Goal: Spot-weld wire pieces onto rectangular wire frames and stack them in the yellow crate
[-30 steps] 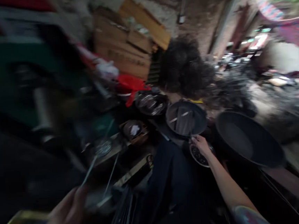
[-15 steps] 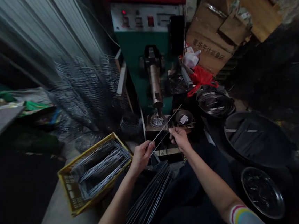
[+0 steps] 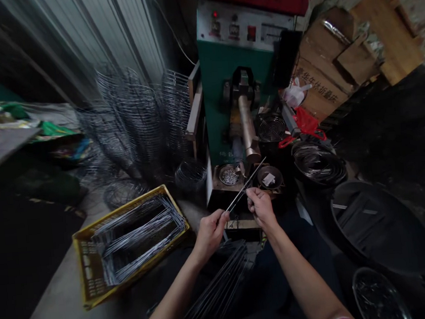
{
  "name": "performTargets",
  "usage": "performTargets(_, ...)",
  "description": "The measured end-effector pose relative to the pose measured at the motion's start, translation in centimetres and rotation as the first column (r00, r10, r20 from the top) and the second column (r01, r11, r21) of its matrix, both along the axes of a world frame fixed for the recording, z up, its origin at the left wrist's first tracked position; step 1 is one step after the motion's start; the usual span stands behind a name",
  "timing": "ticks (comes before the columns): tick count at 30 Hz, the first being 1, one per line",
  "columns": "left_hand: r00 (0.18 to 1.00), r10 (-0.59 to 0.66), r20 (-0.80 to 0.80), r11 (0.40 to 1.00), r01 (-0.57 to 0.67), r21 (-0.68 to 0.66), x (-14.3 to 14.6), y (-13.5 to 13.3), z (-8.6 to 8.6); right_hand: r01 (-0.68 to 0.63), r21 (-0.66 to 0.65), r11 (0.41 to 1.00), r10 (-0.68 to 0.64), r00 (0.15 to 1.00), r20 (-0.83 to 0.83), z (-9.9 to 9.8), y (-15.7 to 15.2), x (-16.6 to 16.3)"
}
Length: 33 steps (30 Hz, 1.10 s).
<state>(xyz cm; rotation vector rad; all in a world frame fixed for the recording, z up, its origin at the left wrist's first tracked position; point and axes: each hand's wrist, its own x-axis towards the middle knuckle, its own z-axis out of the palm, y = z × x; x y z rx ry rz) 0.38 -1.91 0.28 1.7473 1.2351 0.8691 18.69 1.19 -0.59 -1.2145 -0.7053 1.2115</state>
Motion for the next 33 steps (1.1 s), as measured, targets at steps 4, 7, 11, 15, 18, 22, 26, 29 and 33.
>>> performTargets(4, 1.0, 0.01, 0.025, 1.0, -0.01, -0.011, -0.1, 0.1, 0.1, -0.023, 0.01, 1.0, 0.022, 1.0, 0.011, -0.2, 0.2, 0.1)
performTargets(7, 0.999, 0.014, 0.037, 1.0, -0.013, -0.017, -0.1, 0.2, 0.2, -0.041, 0.023, 0.999, 0.04, 0.999, 0.002, -0.1, 0.4, 0.3)
performTargets(11, 0.999, 0.011, 0.047, 1.0, -0.011, -0.013, -0.1, 0.3, 0.3, -0.056, 0.035, 0.998, 0.056, 0.998, 0.01, 0.4, 0.6, 0.4)
performTargets(15, 0.998, 0.02, 0.061, 1.0, -0.02, -0.009, 0.0, 0.4, 0.3, -0.062, 0.034, 0.997, 0.062, 0.998, 0.012, 0.8, 0.7, 0.5)
performTargets(18, 0.998, 0.025, 0.057, 1.0, -0.025, -0.007, 0.2, 0.4, 0.5, -0.069, 0.034, 0.997, 0.069, 0.998, -0.004, 1.0, 0.7, 0.6)
performTargets(22, 0.997, 0.029, 0.065, 1.0, -0.028, -0.01, 0.5, 0.5, 0.7, -0.056, 0.032, 0.998, 0.056, 0.998, -0.014, 1.2, 0.9, 0.7)
performTargets(26, 0.997, 0.034, 0.072, 0.999, -0.033, -0.009, 0.6, 0.7, 0.8, -0.051, 0.037, 0.998, 0.052, 0.998, -0.033, 1.3, 1.1, 0.7)
performTargets(29, 0.996, 0.038, 0.079, 0.999, -0.038, -0.004, 0.7, 0.9, 0.7, -0.061, 0.044, 0.997, 0.063, 0.997, -0.041, 1.3, 1.2, 0.7)
performTargets(33, 0.995, 0.046, 0.093, 0.999, -0.047, 0.002, 0.7, 0.9, 0.6, -0.074, 0.035, 0.997, 0.075, 0.996, -0.041, 1.4, 1.4, 0.9)
